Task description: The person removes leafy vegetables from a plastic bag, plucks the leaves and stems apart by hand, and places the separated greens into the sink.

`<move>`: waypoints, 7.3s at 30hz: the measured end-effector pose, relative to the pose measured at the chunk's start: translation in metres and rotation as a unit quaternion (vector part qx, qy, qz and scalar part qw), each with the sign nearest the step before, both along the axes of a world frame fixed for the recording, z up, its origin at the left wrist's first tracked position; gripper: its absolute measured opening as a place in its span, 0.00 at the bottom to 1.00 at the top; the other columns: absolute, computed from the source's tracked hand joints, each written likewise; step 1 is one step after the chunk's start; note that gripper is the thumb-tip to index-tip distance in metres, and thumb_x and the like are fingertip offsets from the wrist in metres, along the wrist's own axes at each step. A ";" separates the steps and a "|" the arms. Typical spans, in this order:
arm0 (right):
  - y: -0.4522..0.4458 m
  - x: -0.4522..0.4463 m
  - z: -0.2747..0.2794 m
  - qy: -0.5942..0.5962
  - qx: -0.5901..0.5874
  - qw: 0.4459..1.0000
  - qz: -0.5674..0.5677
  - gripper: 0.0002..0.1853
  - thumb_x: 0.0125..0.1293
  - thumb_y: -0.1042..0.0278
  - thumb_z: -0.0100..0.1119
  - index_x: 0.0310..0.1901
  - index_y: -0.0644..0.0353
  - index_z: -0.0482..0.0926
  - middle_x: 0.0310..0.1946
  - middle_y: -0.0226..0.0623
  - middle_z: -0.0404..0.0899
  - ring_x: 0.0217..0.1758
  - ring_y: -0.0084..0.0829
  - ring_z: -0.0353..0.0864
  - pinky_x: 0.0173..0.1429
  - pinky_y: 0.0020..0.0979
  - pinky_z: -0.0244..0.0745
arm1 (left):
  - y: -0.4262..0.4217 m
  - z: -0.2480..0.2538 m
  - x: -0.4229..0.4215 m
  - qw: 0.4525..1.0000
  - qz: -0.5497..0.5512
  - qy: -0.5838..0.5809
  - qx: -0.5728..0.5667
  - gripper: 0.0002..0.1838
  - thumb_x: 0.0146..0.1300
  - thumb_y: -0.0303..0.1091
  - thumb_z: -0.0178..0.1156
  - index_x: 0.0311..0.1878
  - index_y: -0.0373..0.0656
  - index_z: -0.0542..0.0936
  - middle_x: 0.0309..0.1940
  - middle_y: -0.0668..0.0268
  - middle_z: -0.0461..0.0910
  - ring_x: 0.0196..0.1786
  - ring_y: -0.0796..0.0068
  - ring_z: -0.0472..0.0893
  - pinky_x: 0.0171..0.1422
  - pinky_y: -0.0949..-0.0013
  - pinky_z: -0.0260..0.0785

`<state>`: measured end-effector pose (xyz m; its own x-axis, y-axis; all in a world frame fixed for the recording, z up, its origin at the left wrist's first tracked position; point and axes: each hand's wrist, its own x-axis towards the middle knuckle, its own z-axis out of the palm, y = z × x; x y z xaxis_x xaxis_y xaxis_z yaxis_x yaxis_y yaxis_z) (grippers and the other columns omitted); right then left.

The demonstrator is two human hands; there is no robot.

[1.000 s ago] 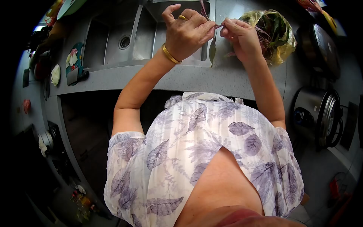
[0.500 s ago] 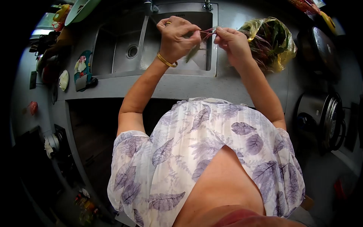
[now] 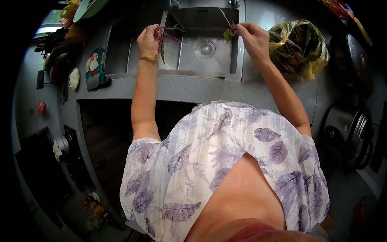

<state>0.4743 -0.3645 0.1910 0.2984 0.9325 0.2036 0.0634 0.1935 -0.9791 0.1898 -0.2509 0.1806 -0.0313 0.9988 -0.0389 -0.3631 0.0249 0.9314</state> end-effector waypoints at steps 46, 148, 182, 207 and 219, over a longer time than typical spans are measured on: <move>-0.161 0.157 -0.031 -0.496 -0.169 0.836 -0.164 0.10 0.58 0.59 0.59 0.32 0.57 0.82 0.27 0.36 0.81 0.33 0.34 0.80 0.39 0.36 0.66 | -0.035 -0.084 0.094 0.651 -0.156 0.664 0.333 0.17 0.50 0.37 0.62 0.45 0.48 0.81 0.51 0.61 0.77 0.62 0.57 0.67 0.62 0.58 0.59; -0.170 0.132 -0.039 -0.417 -0.199 0.854 -0.240 0.08 0.55 0.67 0.60 0.36 0.59 0.79 0.33 0.38 0.80 0.40 0.38 0.79 0.42 0.35 0.73 | -0.104 0.042 0.233 0.773 -0.405 0.259 0.414 0.09 0.61 0.24 0.58 0.44 0.36 0.81 0.35 0.64 0.82 0.34 0.83 0.77 0.40 0.80 0.70; -0.045 0.063 0.080 -0.243 0.062 0.968 0.023 0.05 0.55 0.72 0.64 0.30 0.66 0.81 0.23 0.34 0.78 0.25 0.22 0.74 0.31 0.24 0.68 | -0.057 0.091 0.168 0.804 -0.469 0.248 0.268 0.08 0.58 0.31 0.64 0.37 0.35 0.83 0.26 0.69 0.80 0.29 0.87 0.76 0.32 0.83 0.70; -0.038 -0.001 -0.014 -0.458 0.003 0.880 0.128 0.29 0.53 0.71 0.62 0.59 0.54 0.67 0.47 0.41 0.76 0.46 0.41 0.77 0.47 0.38 0.72 | 0.001 -0.017 0.082 0.635 -0.078 0.763 0.097 0.20 0.46 0.42 0.63 0.45 0.49 0.83 0.39 0.57 0.82 0.47 0.57 0.79 0.50 0.64 0.70; -0.157 0.122 -0.013 -0.313 -0.059 0.909 -0.270 0.07 0.53 0.72 0.57 0.34 0.61 0.80 0.31 0.38 0.80 0.31 0.36 0.79 0.38 0.32 0.74 | -0.080 0.035 0.205 0.757 -0.302 0.370 0.446 0.07 0.57 0.27 0.61 0.38 0.37 0.82 0.34 0.60 0.82 0.38 0.69 0.81 0.44 0.72 0.71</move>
